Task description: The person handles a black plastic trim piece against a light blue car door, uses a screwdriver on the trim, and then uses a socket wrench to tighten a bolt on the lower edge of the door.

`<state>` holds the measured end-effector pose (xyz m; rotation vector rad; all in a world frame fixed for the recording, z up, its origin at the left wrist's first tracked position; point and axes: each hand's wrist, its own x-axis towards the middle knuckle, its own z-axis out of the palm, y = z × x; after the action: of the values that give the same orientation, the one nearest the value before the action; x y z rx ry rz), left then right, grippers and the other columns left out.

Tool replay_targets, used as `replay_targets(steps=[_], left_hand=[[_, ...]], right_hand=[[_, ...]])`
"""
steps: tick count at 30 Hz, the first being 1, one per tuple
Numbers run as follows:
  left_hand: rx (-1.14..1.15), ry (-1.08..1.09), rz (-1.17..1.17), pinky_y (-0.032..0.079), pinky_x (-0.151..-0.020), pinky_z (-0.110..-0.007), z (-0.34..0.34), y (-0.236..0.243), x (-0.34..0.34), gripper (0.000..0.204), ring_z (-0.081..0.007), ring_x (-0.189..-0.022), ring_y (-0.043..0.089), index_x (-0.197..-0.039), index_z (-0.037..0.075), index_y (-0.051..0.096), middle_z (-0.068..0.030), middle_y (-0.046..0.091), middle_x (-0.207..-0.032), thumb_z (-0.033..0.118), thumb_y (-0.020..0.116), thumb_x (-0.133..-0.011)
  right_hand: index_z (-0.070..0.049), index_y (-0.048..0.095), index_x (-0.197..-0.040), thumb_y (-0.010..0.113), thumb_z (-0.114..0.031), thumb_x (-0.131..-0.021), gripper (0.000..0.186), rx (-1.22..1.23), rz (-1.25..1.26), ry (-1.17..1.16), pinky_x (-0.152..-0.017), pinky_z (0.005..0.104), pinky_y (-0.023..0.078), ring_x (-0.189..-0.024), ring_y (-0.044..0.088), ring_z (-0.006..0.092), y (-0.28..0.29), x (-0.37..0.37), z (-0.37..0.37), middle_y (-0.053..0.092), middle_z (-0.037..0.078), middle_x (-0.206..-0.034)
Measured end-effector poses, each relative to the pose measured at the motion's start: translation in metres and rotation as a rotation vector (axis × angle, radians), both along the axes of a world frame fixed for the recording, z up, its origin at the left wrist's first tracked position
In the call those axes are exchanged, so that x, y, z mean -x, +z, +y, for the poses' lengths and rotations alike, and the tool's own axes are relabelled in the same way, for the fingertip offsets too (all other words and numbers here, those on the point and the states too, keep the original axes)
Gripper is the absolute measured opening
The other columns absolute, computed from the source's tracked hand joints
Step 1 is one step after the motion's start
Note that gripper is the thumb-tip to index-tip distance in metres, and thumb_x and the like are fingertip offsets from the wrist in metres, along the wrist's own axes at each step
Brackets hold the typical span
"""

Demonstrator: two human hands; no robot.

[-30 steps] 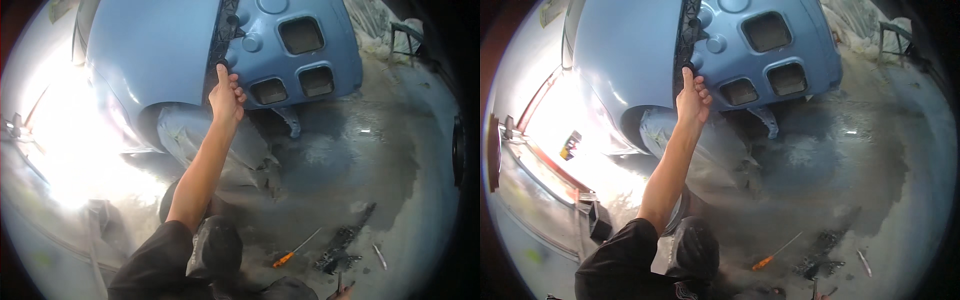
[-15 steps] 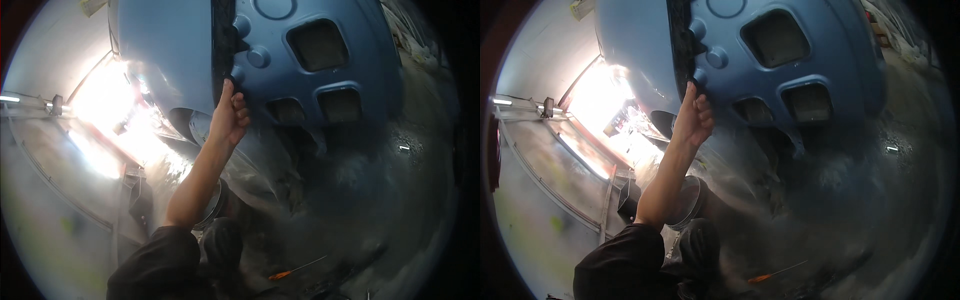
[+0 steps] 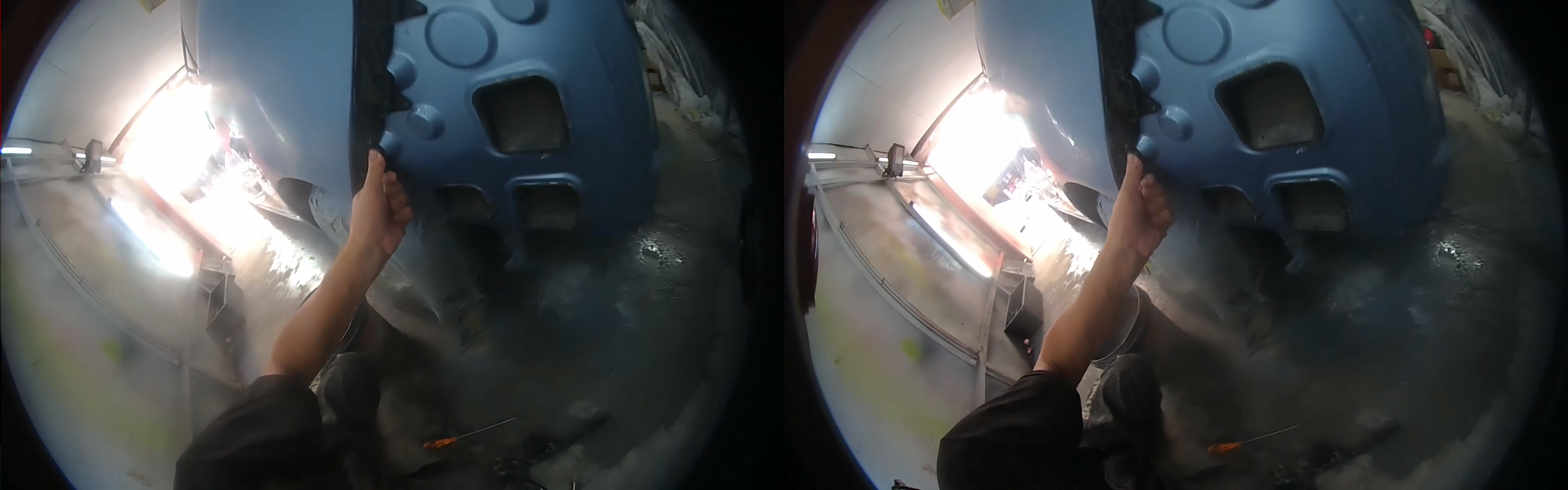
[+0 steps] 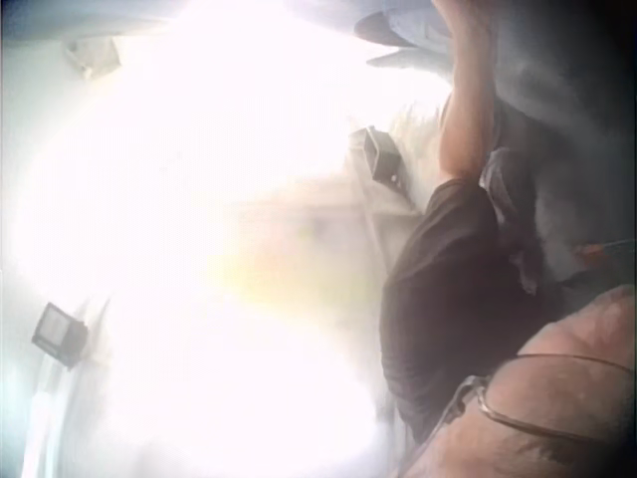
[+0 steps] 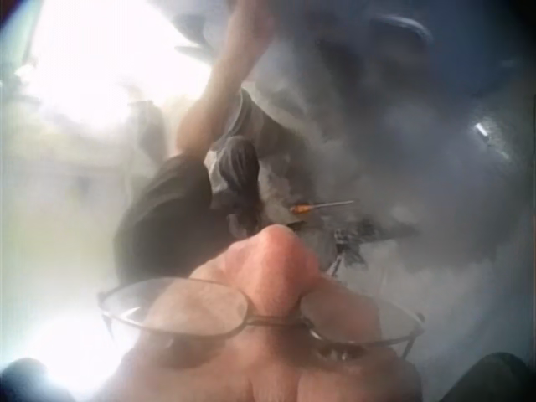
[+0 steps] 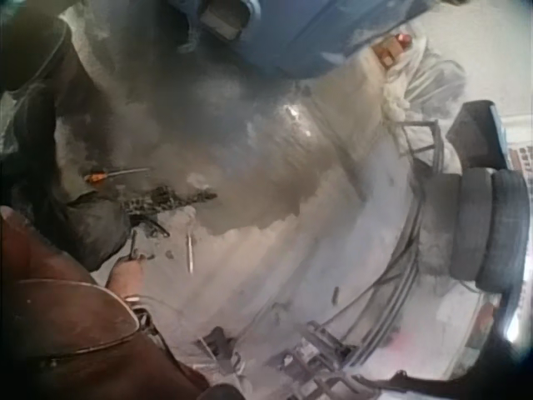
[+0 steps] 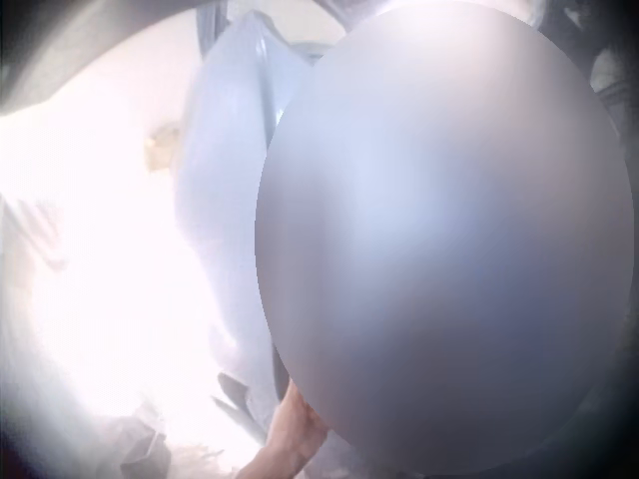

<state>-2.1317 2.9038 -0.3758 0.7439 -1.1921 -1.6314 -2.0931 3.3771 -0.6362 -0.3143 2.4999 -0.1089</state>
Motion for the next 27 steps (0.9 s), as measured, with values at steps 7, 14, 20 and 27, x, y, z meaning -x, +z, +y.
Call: replay_targets(steps=[7,14,20,27], left_hand=[[-0.080,-0.083,-0.002,0.025,-0.047,-0.023,0.007,0.005,-0.013,0.046,-0.0065,-0.050,0.029,-0.076,0.014,0.053,0.0078,0.030,-0.061,0.055,0.062,-0.093],[0.788,0.280,-0.757,0.026,-0.045,-0.021,-0.034,0.014,-0.069,0.041,-0.0016,-0.048,0.033,-0.081,0.004,0.065,0.0078,0.042,-0.058,0.044,0.069,-0.092],[1.002,0.401,-0.891,0.040,-0.056,-0.025,-0.047,0.025,-0.073,0.044,-0.0083,-0.058,0.053,-0.078,-0.002,0.073,-0.0020,0.063,-0.062,0.040,0.072,-0.089],[0.908,0.353,-0.843,0.035,-0.054,-0.022,-0.049,0.024,-0.071,0.040,-0.0051,-0.056,0.047,-0.074,-0.002,0.071,0.0027,0.058,-0.058,0.036,0.077,-0.087]], right_hand=[[-0.003,0.065,-0.115,0.055,-0.025,-0.094,0.032,-0.015,0.007,0.004,-0.074,0.0437,0.054,-0.085,0.068,0.0353,-0.003,-0.008,0.009,0.070,0.019,-0.100],[-0.003,0.066,-0.114,0.054,-0.024,-0.095,0.031,-0.041,0.022,0.014,-0.075,0.0425,0.054,-0.087,0.068,0.0341,-0.011,-0.019,0.025,0.070,0.018,-0.102],[-0.003,0.067,-0.112,0.054,-0.024,-0.095,0.030,-0.084,0.008,0.067,-0.077,0.0416,0.053,-0.089,0.068,0.0332,-0.021,-0.026,0.039,0.069,0.017,-0.104],[-0.003,0.068,-0.109,0.053,-0.022,-0.095,0.028,-0.127,-0.037,0.028,-0.078,0.0410,0.054,-0.090,0.068,0.0318,0.005,-0.019,0.020,0.069,0.016,-0.105]])
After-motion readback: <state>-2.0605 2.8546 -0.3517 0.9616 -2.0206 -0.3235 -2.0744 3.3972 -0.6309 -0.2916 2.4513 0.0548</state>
